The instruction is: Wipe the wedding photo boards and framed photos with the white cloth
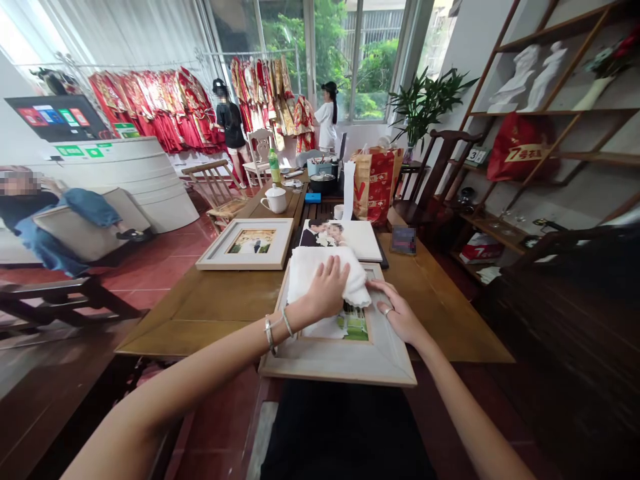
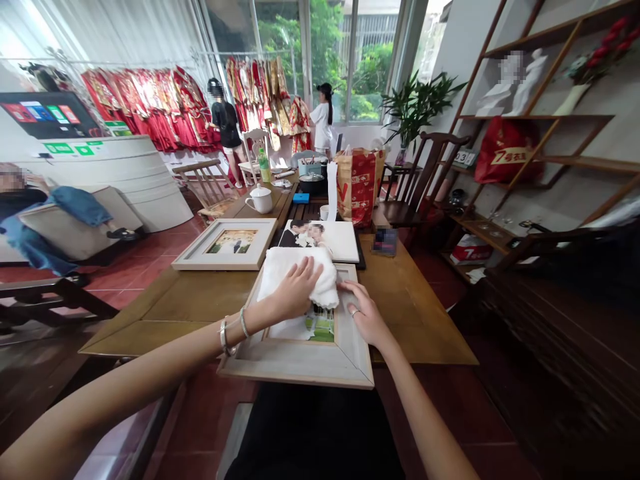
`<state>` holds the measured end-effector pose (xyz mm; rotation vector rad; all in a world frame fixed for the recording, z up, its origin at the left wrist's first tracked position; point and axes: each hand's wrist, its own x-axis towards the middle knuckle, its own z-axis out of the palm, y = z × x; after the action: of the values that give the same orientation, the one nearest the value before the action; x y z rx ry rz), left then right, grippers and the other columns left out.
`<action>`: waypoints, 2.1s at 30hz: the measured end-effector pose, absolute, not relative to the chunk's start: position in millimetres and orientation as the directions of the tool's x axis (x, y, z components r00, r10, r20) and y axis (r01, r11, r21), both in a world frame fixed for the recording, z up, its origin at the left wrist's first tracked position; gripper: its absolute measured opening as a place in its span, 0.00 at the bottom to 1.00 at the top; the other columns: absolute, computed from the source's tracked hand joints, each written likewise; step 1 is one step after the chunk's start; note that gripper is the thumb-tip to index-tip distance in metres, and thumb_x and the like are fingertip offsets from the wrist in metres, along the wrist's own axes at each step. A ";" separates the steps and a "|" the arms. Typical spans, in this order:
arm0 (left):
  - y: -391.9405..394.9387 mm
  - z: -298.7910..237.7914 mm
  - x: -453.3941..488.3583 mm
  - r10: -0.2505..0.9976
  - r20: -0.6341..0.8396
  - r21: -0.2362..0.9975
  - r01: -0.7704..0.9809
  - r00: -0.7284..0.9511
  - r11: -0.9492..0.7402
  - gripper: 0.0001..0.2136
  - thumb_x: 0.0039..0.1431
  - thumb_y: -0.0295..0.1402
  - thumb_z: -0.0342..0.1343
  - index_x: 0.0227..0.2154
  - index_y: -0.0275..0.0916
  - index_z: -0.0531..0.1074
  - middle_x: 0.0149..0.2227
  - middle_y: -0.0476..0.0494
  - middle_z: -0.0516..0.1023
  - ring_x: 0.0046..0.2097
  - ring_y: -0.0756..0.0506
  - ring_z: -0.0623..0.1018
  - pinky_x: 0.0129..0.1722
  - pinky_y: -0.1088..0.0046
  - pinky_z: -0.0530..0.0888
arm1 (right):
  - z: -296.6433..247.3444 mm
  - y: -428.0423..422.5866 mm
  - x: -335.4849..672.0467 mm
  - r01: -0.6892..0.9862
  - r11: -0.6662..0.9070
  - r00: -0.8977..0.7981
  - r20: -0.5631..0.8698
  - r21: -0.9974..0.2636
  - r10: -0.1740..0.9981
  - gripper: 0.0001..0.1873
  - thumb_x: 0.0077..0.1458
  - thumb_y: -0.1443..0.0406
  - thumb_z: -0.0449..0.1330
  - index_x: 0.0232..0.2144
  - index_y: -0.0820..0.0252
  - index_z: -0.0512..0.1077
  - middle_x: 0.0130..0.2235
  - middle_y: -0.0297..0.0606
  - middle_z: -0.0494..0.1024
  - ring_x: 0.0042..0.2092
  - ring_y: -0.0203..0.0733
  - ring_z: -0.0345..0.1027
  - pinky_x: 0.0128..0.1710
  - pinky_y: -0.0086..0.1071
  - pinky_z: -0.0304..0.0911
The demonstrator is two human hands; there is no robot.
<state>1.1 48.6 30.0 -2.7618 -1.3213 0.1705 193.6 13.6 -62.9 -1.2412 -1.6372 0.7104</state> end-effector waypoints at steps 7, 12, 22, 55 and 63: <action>-46.3 43.0 3.4 0.596 -0.247 -0.003 0.615 0.764 -0.789 0.35 0.51 0.28 0.53 0.61 0.21 0.50 0.62 0.16 0.55 0.64 0.28 0.56 0.58 0.54 0.62 | -60.9 13.5 192.8 0.368 0.345 -0.071 0.344 -0.863 0.936 0.21 0.51 0.70 0.51 0.47 0.53 0.70 0.55 0.41 0.68 0.61 0.48 0.58 0.63 0.46 0.48; -88.3 43.3 7.1 0.471 -0.226 0.019 0.487 0.853 -0.873 0.37 0.53 0.34 0.54 0.61 0.18 0.49 0.62 0.14 0.53 0.64 0.26 0.55 0.59 0.52 0.61 | -57.0 12.0 191.3 0.370 0.328 -0.059 0.331 -0.869 0.942 0.20 0.53 0.68 0.51 0.47 0.52 0.70 0.56 0.40 0.67 0.61 0.47 0.56 0.63 0.46 0.48; 26.7 23.4 9.7 0.767 -0.046 -0.170 0.752 0.640 -0.637 0.29 0.56 0.15 0.41 0.62 0.27 0.51 0.65 0.24 0.51 0.65 0.33 0.53 0.60 0.48 0.57 | -60.5 11.4 190.2 0.386 0.331 -0.015 0.353 -0.861 0.936 0.22 0.49 0.71 0.52 0.48 0.53 0.64 0.51 0.40 0.69 0.56 0.46 0.62 0.59 0.45 0.53; 45.4 29.4 0.4 0.835 -0.023 -0.163 0.822 0.550 -0.546 0.32 0.52 0.17 0.48 0.62 0.29 0.49 0.66 0.23 0.47 0.66 0.32 0.49 0.60 0.49 0.56 | -59.1 11.5 193.1 0.421 0.308 -0.039 0.322 -0.853 0.946 0.23 0.50 0.71 0.51 0.49 0.53 0.69 0.59 0.41 0.66 0.62 0.48 0.56 0.63 0.48 0.48; -17.4 50.4 -17.4 0.650 -0.241 -0.042 0.661 0.721 -0.749 0.33 0.51 0.25 0.53 0.62 0.32 0.52 0.64 0.32 0.56 0.64 0.35 0.57 0.58 0.58 0.63 | -59.0 11.2 192.5 0.420 0.313 -0.044 0.325 -0.852 0.945 0.23 0.49 0.71 0.51 0.48 0.54 0.70 0.57 0.42 0.67 0.63 0.48 0.56 0.63 0.47 0.48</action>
<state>-17.4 -17.4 50.4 -2.9577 -1.1275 0.3852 192.5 11.2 -59.0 -1.2619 -1.6338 0.6960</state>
